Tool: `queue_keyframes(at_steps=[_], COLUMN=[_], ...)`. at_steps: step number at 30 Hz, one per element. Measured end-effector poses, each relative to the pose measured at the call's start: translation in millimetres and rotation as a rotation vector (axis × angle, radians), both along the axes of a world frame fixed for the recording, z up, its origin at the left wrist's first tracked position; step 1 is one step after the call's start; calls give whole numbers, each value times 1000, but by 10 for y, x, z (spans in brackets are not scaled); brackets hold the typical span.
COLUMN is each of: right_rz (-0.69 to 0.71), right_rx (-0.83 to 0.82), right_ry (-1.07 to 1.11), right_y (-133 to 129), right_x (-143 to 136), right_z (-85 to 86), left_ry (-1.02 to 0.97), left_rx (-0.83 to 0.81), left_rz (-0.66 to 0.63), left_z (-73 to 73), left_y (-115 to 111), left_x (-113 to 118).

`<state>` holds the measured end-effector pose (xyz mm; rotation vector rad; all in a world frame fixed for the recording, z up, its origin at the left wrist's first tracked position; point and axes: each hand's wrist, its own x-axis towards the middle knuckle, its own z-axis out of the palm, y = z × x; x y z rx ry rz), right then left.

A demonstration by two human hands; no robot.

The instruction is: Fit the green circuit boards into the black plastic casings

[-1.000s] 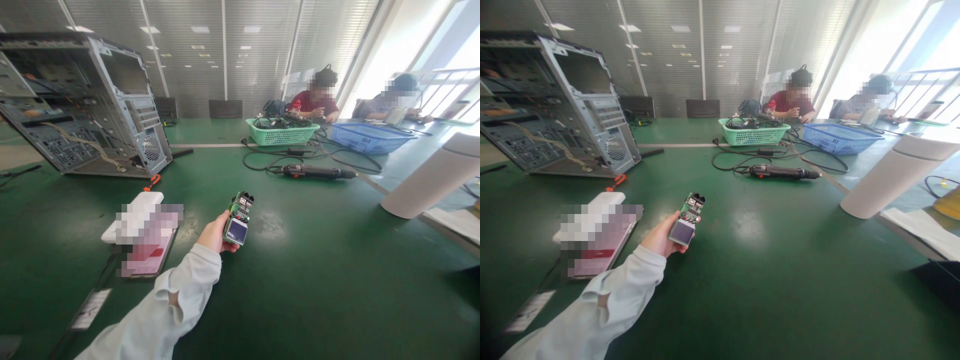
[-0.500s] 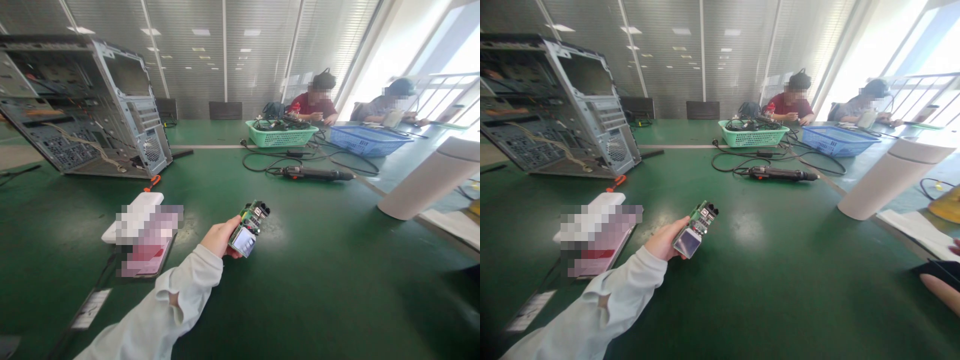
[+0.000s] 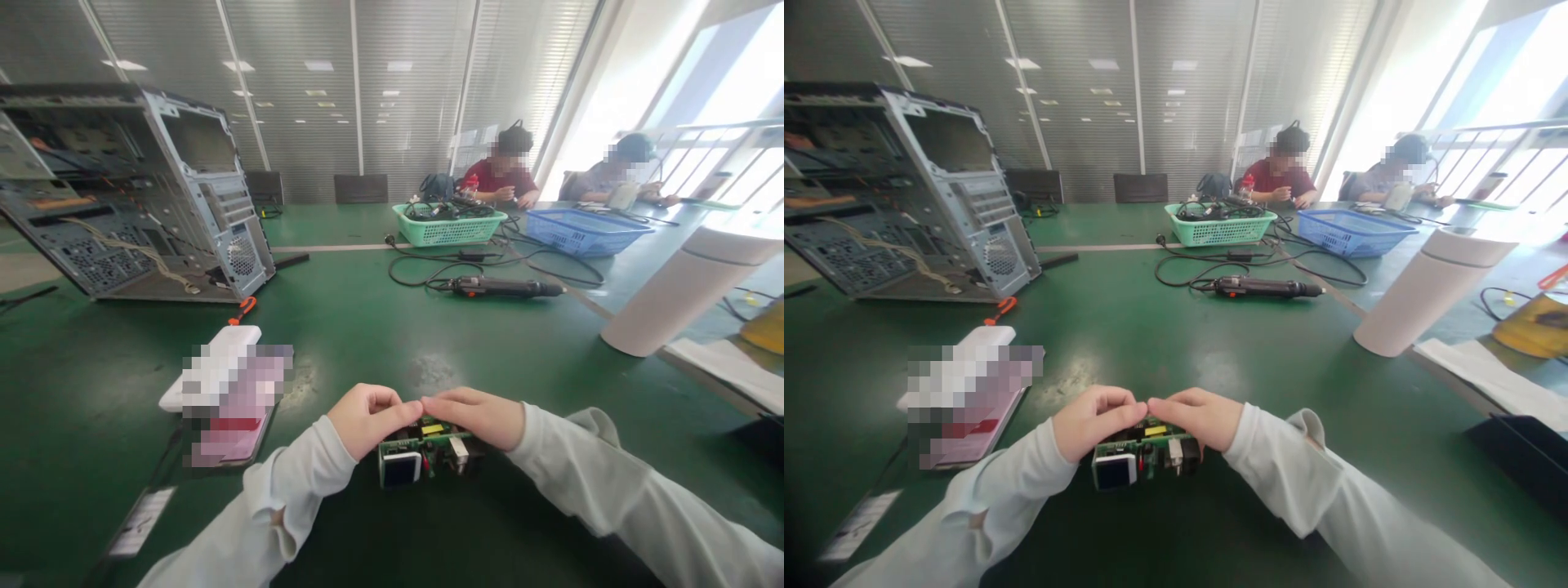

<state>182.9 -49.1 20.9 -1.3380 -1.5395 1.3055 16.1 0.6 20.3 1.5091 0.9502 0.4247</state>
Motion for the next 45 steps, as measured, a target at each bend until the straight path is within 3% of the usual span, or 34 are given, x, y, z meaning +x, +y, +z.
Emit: queue_keyframes(at_steps=[4,7,10,12,17,21,24,28,33,36,41,43,45], right_rz=[254,346,311,270,128,1,-11,-13,-226,-207,-143,-117,-147], right_rx=[-495,-656,-764,-789,-678,-606,-556,-232,688,1100,1411,1446,1365], right_ry=[315,647,844,881,884,767,683,464,-410,-720,-828,-805,-725], right_y=[19,0,11,30,53,46,45,29,-51,-88,-131,-178,-265], right_x=[54,93,112,113,78,56,74,129,167,154,59,39,94], right_z=[-144,-186,-181,-169,-142,-109,-109,-149,-84,-13,32,48,72], left_ry=[4,-31,-37,-32,-37,-31,-35,-51,-53,-53,-64,-78,-89], left_rx=[-127,-343,-369,-353,-341,-320,-314,-315,-306,-302,-339,-335,-324], left_rz=[23,-34,39,112,175,203,205,213,223,223,256,250,237], left_z=[-22,-36,-36,-20,35,56,47,18,9,12,8,9,13], left_y=[89,166,213,216,175,161,166,175,176,174,178,180,180], left_x=[-3,-13,-16,-8,25,34,32,23,19,22,27,24,19])
